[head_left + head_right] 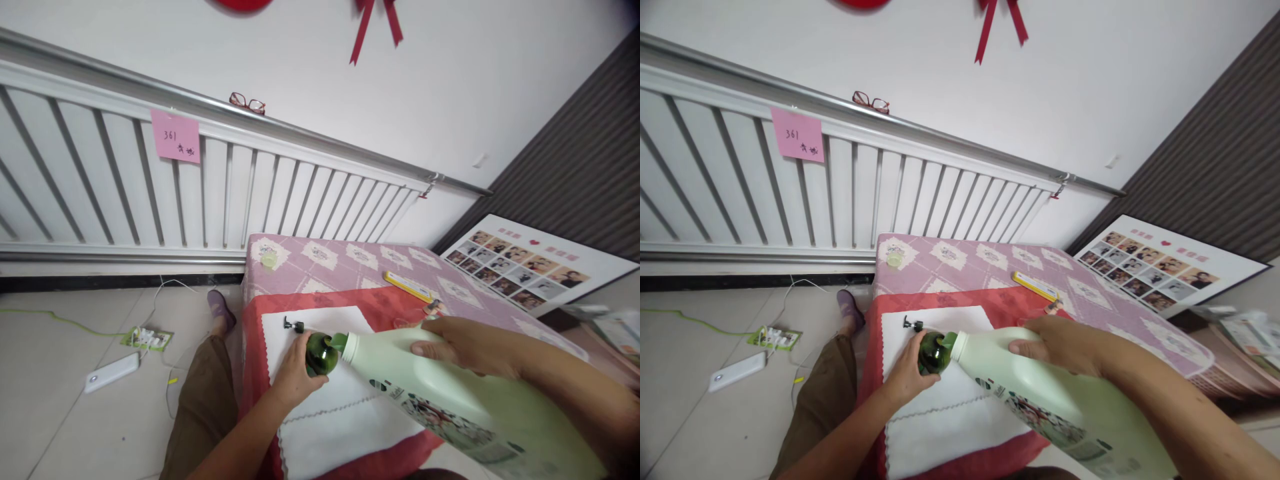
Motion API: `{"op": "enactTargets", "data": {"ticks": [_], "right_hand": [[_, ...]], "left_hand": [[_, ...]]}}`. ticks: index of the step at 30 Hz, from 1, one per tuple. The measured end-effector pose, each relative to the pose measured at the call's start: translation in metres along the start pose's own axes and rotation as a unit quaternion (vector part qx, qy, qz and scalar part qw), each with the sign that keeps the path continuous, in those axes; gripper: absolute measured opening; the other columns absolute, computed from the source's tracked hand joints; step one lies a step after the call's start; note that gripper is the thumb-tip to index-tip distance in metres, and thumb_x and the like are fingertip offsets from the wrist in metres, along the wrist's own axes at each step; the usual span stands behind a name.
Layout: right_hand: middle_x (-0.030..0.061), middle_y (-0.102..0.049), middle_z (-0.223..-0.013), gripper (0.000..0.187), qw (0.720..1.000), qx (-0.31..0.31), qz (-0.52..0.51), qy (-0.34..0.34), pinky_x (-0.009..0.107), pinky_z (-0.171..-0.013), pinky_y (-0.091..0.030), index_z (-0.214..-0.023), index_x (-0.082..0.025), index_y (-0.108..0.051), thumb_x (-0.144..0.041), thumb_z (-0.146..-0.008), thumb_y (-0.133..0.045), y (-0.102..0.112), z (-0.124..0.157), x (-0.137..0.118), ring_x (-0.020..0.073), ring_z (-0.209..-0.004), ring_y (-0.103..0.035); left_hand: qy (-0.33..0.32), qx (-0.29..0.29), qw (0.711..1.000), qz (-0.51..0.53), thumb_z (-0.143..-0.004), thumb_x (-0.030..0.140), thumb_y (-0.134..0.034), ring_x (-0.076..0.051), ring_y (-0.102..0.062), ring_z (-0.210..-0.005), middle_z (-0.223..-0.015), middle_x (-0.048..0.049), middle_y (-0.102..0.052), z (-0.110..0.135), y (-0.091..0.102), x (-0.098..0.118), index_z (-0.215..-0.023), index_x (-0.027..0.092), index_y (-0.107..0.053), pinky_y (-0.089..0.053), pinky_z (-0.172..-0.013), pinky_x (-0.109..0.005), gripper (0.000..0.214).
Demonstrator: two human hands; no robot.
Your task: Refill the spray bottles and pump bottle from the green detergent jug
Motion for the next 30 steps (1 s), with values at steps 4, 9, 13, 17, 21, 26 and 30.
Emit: {"op": "enactTargets", "data": {"ticks": [4,9,13,17,21,26,30], "right_hand": [[0.0069,-0.071,-0.090,0.041,1.000,-0.002,-0.008,-0.004,0.038,-0.075,-0.050,-0.084,-0.023,-0.063,-0.062,-0.077,-0.053,0.001,0.000,-0.001,0.0302,-0.088,-0.066],[0.0082,-0.071,-0.093,0.042,1.000,0.002,-0.008,0.009,0.038,-0.077,-0.049,-0.087,-0.021,-0.064,-0.061,-0.079,-0.051,0.002,0.003,-0.006,0.0300,-0.089,-0.066],[0.0074,-0.072,-0.092,0.038,1.000,-0.003,-0.016,0.015,0.037,-0.076,-0.049,-0.087,-0.022,-0.064,-0.057,-0.078,-0.054,0.002,0.005,-0.008,0.0295,-0.088,-0.066],[0.0083,-0.071,-0.093,0.043,1.000,0.010,-0.011,0.010,0.038,-0.078,-0.049,-0.087,-0.022,-0.063,-0.063,-0.078,-0.050,0.002,0.005,-0.009,0.0300,-0.089,-0.066],[0.0076,-0.071,-0.090,0.039,1.000,0.011,-0.011,0.011,0.037,-0.076,-0.049,-0.084,-0.023,-0.063,-0.060,-0.078,-0.052,0.003,0.006,-0.010,0.0293,-0.087,-0.066],[0.0073,-0.071,-0.089,0.038,1.000,0.008,-0.005,0.019,0.037,-0.075,-0.049,-0.083,-0.022,-0.062,-0.059,-0.079,-0.052,0.003,0.007,-0.010,0.0299,-0.087,-0.066],[0.0077,-0.071,-0.091,0.039,1.000,0.007,-0.008,0.016,0.039,-0.076,-0.049,-0.084,-0.022,-0.062,-0.060,-0.079,-0.051,0.002,0.005,-0.008,0.0302,-0.088,-0.066]], "left_hand": [[0.005,0.001,1.000,0.000,-0.058,0.016,-0.077,-0.032,-0.044,-0.129,-0.140,-0.0111,-0.046,0.000,0.000,-0.001,-0.139,0.025,-0.031,-0.036,-0.109,-0.049,0.094],[-0.001,0.003,1.000,0.000,-0.058,0.015,-0.076,-0.030,-0.045,-0.129,-0.139,-0.0100,-0.047,0.000,-0.001,-0.001,-0.139,0.026,-0.031,-0.036,-0.109,-0.048,0.094],[0.003,0.004,1.000,-0.001,-0.057,0.015,-0.077,-0.031,-0.045,-0.129,-0.139,-0.0103,-0.048,-0.001,0.000,-0.002,-0.139,0.025,-0.032,-0.036,-0.109,-0.048,0.094],[0.004,0.005,1.000,0.000,-0.057,0.016,-0.078,-0.031,-0.045,-0.129,-0.139,-0.0088,-0.048,0.000,0.000,-0.001,-0.138,0.027,-0.032,-0.036,-0.110,-0.047,0.094],[0.001,0.002,1.000,0.002,-0.057,0.014,-0.077,-0.030,-0.045,-0.129,-0.139,-0.0098,-0.047,-0.001,0.000,-0.001,-0.138,0.027,-0.031,-0.035,-0.110,-0.048,0.094],[0.003,0.000,1.000,-0.002,-0.056,0.014,-0.078,-0.029,-0.045,-0.128,-0.137,-0.0103,-0.048,-0.002,-0.001,-0.003,-0.137,0.025,-0.032,-0.036,-0.109,-0.047,0.095],[0.006,0.000,1.000,-0.004,-0.056,0.015,-0.078,-0.030,-0.044,-0.129,-0.138,-0.0109,-0.047,-0.001,-0.001,-0.002,-0.138,0.025,-0.031,-0.035,-0.109,-0.049,0.095]]}}
Point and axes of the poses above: each hand's wrist, its own z-axis away from the middle knuckle, its own y-axis out of the back of the hand, x = y × z, the point moved 4 cm from there along -z, towards the middle knuckle
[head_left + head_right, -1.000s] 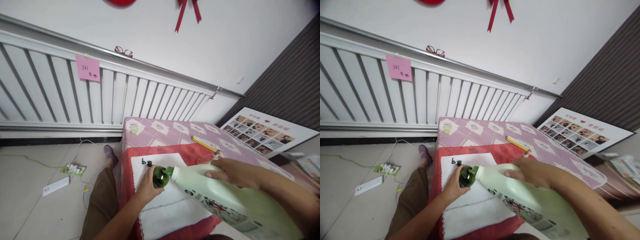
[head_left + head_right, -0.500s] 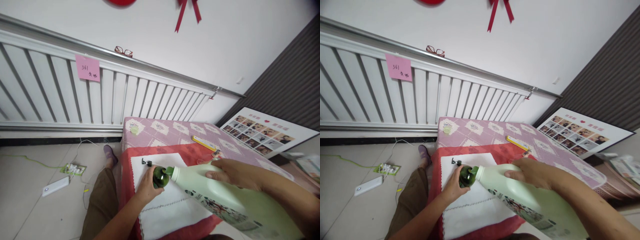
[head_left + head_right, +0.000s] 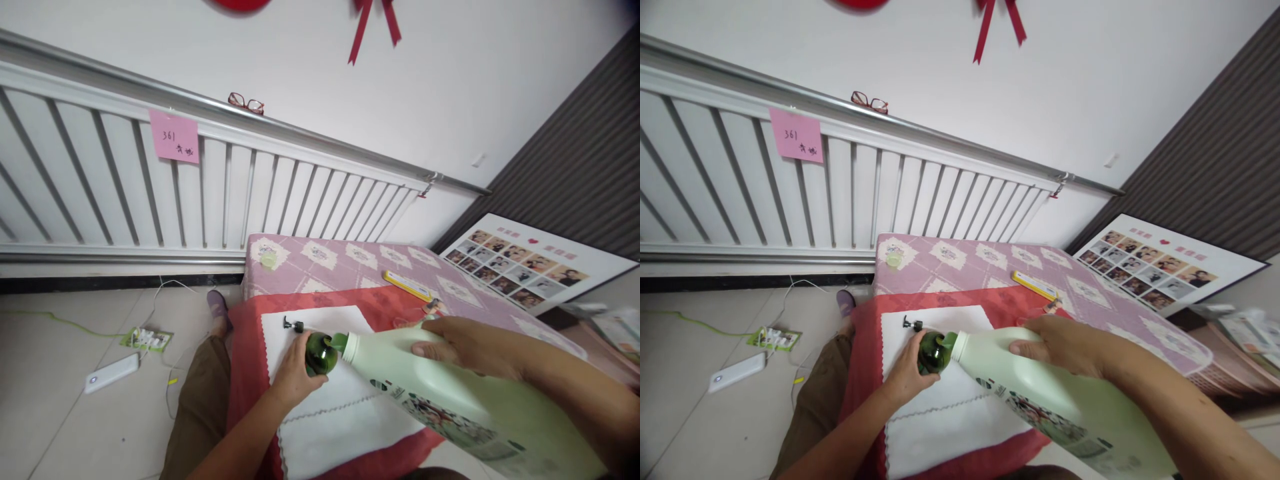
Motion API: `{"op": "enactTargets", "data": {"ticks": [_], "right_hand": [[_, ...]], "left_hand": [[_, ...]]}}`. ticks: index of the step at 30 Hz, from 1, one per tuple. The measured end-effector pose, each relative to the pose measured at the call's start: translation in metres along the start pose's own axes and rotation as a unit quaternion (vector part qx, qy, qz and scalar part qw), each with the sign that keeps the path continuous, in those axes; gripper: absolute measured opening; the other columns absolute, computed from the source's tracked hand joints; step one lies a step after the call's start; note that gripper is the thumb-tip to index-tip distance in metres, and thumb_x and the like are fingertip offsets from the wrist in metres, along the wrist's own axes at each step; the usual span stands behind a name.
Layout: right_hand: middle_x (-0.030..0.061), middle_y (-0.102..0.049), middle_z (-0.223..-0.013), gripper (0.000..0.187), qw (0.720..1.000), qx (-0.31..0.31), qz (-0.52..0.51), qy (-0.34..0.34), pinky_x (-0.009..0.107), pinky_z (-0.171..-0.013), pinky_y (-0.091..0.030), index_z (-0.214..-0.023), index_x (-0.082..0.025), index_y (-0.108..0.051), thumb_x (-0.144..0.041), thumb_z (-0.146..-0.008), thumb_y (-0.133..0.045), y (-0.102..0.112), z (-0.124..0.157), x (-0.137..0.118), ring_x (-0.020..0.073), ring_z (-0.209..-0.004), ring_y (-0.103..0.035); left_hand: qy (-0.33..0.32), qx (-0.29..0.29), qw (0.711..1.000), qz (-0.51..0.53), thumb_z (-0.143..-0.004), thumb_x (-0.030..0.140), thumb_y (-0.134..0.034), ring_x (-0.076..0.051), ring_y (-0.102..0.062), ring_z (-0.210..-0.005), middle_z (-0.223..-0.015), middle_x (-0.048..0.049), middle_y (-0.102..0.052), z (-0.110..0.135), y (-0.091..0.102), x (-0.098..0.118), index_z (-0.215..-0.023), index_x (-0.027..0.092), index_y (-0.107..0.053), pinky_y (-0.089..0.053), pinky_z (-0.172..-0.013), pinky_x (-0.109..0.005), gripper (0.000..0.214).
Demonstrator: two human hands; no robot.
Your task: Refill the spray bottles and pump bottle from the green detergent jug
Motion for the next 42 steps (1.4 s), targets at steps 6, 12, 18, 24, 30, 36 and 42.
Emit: {"op": "enactTargets", "data": {"ticks": [6,12,18,24,30,36,42], "right_hand": [[0.0111,-0.069,-0.093,0.050,0.999,0.009,0.030,-0.007,0.042,-0.078,-0.048,-0.085,-0.020,-0.061,-0.067,-0.080,-0.045,-0.0004,-0.0018,0.0032,0.0306,-0.089,-0.065],[0.0101,-0.069,-0.095,0.052,1.000,0.006,0.030,-0.009,0.041,-0.079,-0.048,-0.088,-0.021,-0.062,-0.069,-0.080,-0.044,-0.0009,-0.0036,0.0079,0.0300,-0.090,-0.065],[0.0099,-0.070,-0.095,0.056,1.000,0.005,0.023,-0.008,0.042,-0.079,-0.048,-0.088,-0.021,-0.062,-0.072,-0.079,-0.043,-0.0018,-0.0042,0.0099,0.0308,-0.090,-0.065],[0.0102,-0.070,-0.096,0.056,1.000,0.001,0.020,-0.010,0.043,-0.079,-0.048,-0.090,-0.021,-0.062,-0.071,-0.080,-0.042,-0.0015,-0.0026,0.0072,0.0309,-0.090,-0.065],[0.0094,-0.070,-0.093,0.052,1.000,0.005,0.027,-0.006,0.041,-0.078,-0.048,-0.086,-0.021,-0.063,-0.070,-0.078,-0.045,-0.0010,-0.0041,0.0088,0.0307,-0.089,-0.065],[0.0096,-0.070,-0.093,0.053,1.000,0.011,0.015,-0.005,0.041,-0.077,-0.049,-0.087,-0.021,-0.063,-0.070,-0.078,-0.046,-0.0007,-0.0032,0.0077,0.0306,-0.087,-0.065],[0.0107,-0.070,-0.094,0.056,1.000,0.002,0.021,-0.009,0.042,-0.079,-0.048,-0.087,-0.020,-0.062,-0.073,-0.078,-0.043,-0.0015,-0.0047,0.0086,0.0311,-0.089,-0.065]], "left_hand": [[0.011,0.002,1.000,-0.003,-0.057,0.017,-0.078,-0.032,-0.043,-0.130,-0.140,-0.0103,-0.046,0.0016,0.0002,-0.0001,-0.139,0.026,-0.030,-0.036,-0.109,-0.048,0.095],[0.009,0.000,1.000,-0.003,-0.056,0.017,-0.078,-0.030,-0.044,-0.129,-0.139,-0.0098,-0.048,0.0013,0.0002,0.0003,-0.139,0.024,-0.031,-0.036,-0.110,-0.047,0.095],[0.012,-0.002,1.000,-0.002,-0.057,0.018,-0.077,-0.030,-0.044,-0.129,-0.140,-0.0101,-0.047,0.0014,-0.0003,-0.0008,-0.139,0.025,-0.031,-0.037,-0.109,-0.048,0.095],[0.015,-0.003,1.000,0.002,-0.056,0.017,-0.077,-0.030,-0.044,-0.130,-0.140,-0.0092,-0.047,0.0013,0.0006,0.0003,-0.139,0.026,-0.032,-0.035,-0.110,-0.048,0.095],[0.020,-0.005,1.000,0.008,-0.057,0.018,-0.079,-0.031,-0.043,-0.131,-0.140,-0.0093,-0.046,0.0014,0.0004,0.0000,-0.139,0.026,-0.032,-0.035,-0.110,-0.047,0.095],[0.020,-0.003,1.000,0.003,-0.057,0.018,-0.078,-0.030,-0.044,-0.130,-0.140,-0.0095,-0.047,0.0014,0.0014,0.0013,-0.139,0.025,-0.032,-0.036,-0.110,-0.047,0.094],[0.013,0.000,1.000,0.003,-0.056,0.017,-0.077,-0.029,-0.045,-0.129,-0.139,-0.0085,-0.048,0.0011,0.0012,0.0014,-0.138,0.027,-0.032,-0.036,-0.109,-0.047,0.094]]}}
Point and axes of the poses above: each hand's wrist, its own z-axis away from the middle knuckle, its own y-axis out of the back of the hand, x = y × z, the point moved 4 cm from there along -z, towards the middle knuckle
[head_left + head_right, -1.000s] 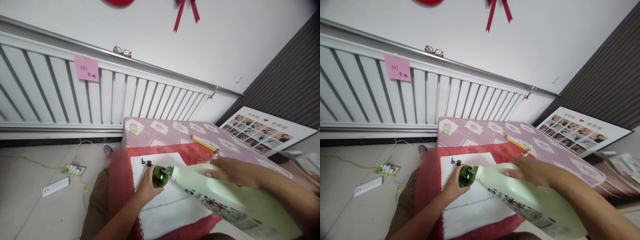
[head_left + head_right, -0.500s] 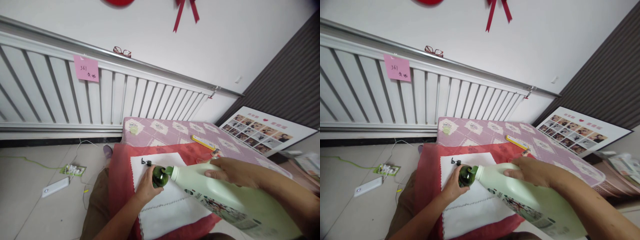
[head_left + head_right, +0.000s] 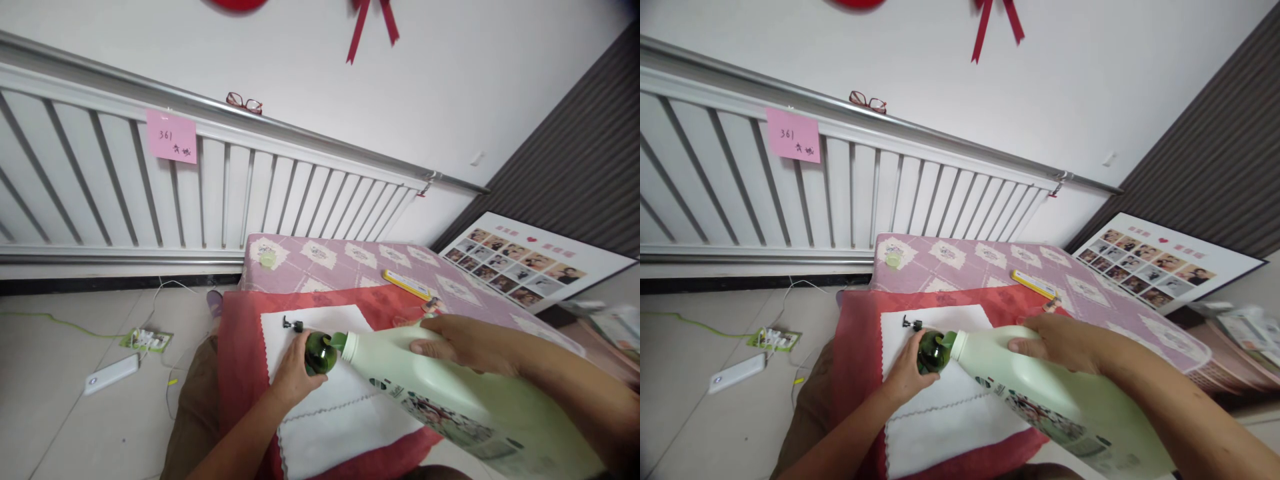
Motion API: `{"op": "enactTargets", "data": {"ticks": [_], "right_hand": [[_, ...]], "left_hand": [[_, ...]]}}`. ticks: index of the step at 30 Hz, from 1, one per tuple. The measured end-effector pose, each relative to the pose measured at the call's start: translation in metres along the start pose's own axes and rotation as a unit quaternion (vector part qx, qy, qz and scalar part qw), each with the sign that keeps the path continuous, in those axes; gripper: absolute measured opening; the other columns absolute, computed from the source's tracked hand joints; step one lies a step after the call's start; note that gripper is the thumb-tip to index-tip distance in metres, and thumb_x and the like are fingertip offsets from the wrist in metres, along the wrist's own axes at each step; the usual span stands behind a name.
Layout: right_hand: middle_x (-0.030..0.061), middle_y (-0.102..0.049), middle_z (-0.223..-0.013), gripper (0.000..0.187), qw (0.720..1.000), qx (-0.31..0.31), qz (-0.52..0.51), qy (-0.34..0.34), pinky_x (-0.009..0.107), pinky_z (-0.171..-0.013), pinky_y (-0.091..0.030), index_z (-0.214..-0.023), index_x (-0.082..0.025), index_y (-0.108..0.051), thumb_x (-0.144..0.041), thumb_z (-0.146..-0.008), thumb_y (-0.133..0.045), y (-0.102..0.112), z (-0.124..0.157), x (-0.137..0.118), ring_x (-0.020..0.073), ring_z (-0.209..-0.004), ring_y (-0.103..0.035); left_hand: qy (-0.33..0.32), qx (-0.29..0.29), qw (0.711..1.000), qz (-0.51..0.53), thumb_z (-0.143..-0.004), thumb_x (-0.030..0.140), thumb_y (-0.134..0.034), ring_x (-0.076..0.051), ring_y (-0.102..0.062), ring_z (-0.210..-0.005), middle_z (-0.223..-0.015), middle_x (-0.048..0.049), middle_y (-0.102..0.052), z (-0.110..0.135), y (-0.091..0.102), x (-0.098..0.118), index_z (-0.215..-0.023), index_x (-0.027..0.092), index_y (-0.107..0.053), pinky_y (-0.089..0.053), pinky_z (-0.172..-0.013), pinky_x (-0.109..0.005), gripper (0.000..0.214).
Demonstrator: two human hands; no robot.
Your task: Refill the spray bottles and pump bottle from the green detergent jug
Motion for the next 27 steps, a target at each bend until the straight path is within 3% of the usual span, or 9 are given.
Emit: {"op": "enactTargets", "data": {"ticks": [18,27], "right_hand": [[0.0090,-0.071,-0.095,0.039,1.000,0.006,-0.011,0.002,0.040,-0.078,-0.049,-0.088,-0.021,-0.064,-0.057,-0.078,-0.054,0.0008,0.0012,0.0009,0.0311,-0.089,-0.066],[0.0103,-0.070,-0.095,0.043,1.000,-0.006,-0.018,-0.013,0.041,-0.079,-0.049,-0.089,-0.020,-0.063,-0.061,-0.078,-0.052,0.0013,0.0032,-0.0025,0.0315,-0.090,-0.066]], "left_hand": [[-0.001,-0.005,1.000,-0.003,-0.058,0.019,-0.076,-0.031,-0.042,-0.131,-0.141,-0.0103,-0.046,0.0005,-0.0002,-0.0010,-0.140,0.024,-0.031,-0.034,-0.111,-0.047,0.094],[-0.007,-0.002,1.000,0.014,-0.057,0.016,-0.078,-0.031,-0.044,-0.129,-0.139,-0.0096,-0.048,-0.0003,0.0011,0.0017,-0.138,0.026,-0.033,-0.034,-0.111,-0.047,0.093]]}}
Point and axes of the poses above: each hand's wrist, its own z-axis away from the middle knuckle, its own y-axis out of the back of the hand, x = y × z, the point moved 4 cm from there along -z, towards the middle knuckle
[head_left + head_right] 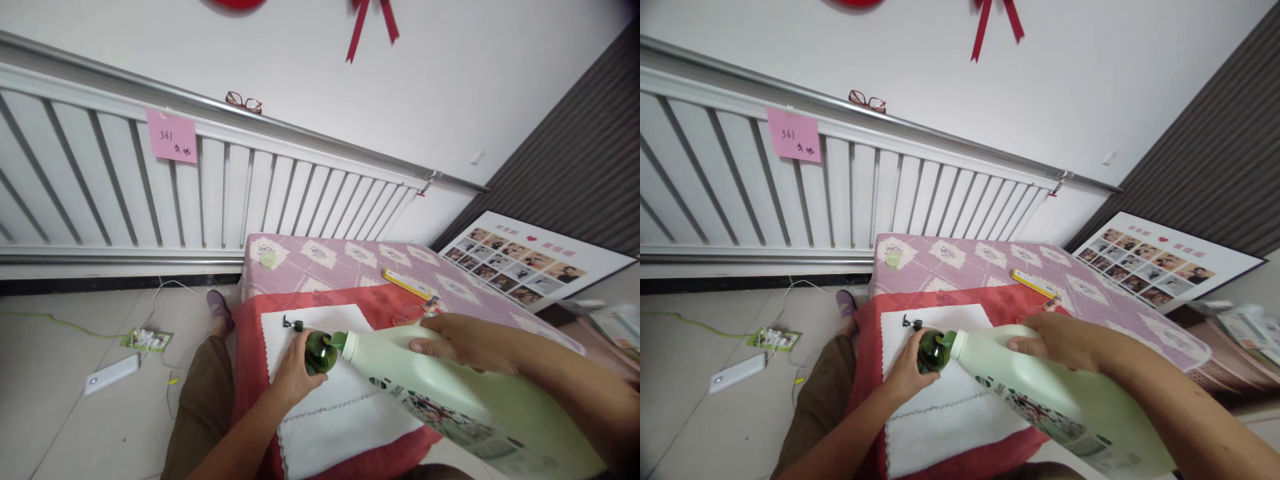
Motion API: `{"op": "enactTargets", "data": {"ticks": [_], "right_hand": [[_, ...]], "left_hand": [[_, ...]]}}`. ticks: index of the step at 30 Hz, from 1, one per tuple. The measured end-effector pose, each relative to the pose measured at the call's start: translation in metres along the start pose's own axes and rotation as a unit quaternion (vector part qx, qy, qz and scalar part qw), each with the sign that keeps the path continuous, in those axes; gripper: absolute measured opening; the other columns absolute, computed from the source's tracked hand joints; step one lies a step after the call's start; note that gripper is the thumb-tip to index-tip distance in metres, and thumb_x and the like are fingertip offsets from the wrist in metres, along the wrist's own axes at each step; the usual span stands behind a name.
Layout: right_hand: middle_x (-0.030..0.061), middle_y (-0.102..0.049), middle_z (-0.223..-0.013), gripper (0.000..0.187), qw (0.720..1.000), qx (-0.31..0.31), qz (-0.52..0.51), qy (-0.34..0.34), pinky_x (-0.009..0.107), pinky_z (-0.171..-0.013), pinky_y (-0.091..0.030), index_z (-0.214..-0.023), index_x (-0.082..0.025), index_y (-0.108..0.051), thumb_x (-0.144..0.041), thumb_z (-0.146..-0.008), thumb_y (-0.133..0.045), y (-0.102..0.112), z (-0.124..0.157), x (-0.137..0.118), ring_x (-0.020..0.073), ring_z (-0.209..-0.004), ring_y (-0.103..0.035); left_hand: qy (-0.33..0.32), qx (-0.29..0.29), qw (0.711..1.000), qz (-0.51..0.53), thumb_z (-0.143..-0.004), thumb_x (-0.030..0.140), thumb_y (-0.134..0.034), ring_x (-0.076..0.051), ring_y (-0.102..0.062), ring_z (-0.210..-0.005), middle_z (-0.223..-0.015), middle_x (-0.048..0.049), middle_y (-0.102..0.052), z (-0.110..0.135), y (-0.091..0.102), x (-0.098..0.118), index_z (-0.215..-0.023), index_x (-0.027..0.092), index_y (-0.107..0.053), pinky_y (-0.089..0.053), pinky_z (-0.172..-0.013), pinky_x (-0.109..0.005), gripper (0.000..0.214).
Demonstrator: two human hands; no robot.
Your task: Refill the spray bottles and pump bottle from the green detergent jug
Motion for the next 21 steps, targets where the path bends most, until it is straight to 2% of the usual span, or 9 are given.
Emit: {"op": "enactTargets", "data": {"ticks": [5,13,21], "right_hand": [[0.0098,-0.070,-0.095,0.037,1.000,0.008,0.006,0.002,0.041,-0.079,-0.049,-0.088,-0.020,-0.064,-0.055,-0.077,-0.055,0.0015,-0.0004,-0.0013,0.0316,-0.090,-0.066],[0.0087,-0.071,-0.097,0.037,1.000,0.012,0.011,-0.001,0.042,-0.082,-0.048,-0.090,-0.022,-0.064,-0.056,-0.077,-0.055,0.0001,-0.0014,0.0038,0.0326,-0.093,-0.065],[0.0099,-0.071,-0.095,0.035,1.000,0.020,0.002,0.000,0.042,-0.080,-0.048,-0.086,-0.022,-0.064,-0.055,-0.077,-0.055,0.0019,0.0007,-0.0017,0.0320,-0.090,-0.066]], "left_hand": [[-0.004,0.000,1.000,-0.004,-0.057,0.015,-0.078,-0.030,-0.044,-0.129,-0.138,-0.0109,-0.047,0.0002,-0.0002,0.0000,-0.138,0.024,-0.034,-0.034,-0.110,-0.047,0.093],[-0.002,0.000,1.000,-0.003,-0.056,0.015,-0.078,-0.030,-0.045,-0.129,-0.138,-0.0097,-0.048,0.0001,-0.0003,-0.0006,-0.138,0.027,-0.033,-0.035,-0.110,-0.047,0.094],[-0.004,-0.001,1.000,-0.015,-0.056,0.016,-0.078,-0.030,-0.044,-0.130,-0.140,-0.0113,-0.046,0.0000,-0.0018,-0.0023,-0.138,0.024,-0.031,-0.033,-0.110,-0.049,0.095]]}}
Point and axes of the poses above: each hand's wrist, its own z-axis away from the middle knuckle, its own y-axis out of the back of the hand, x = y × z, the point moved 4 cm from there along -z, towards the middle knuckle
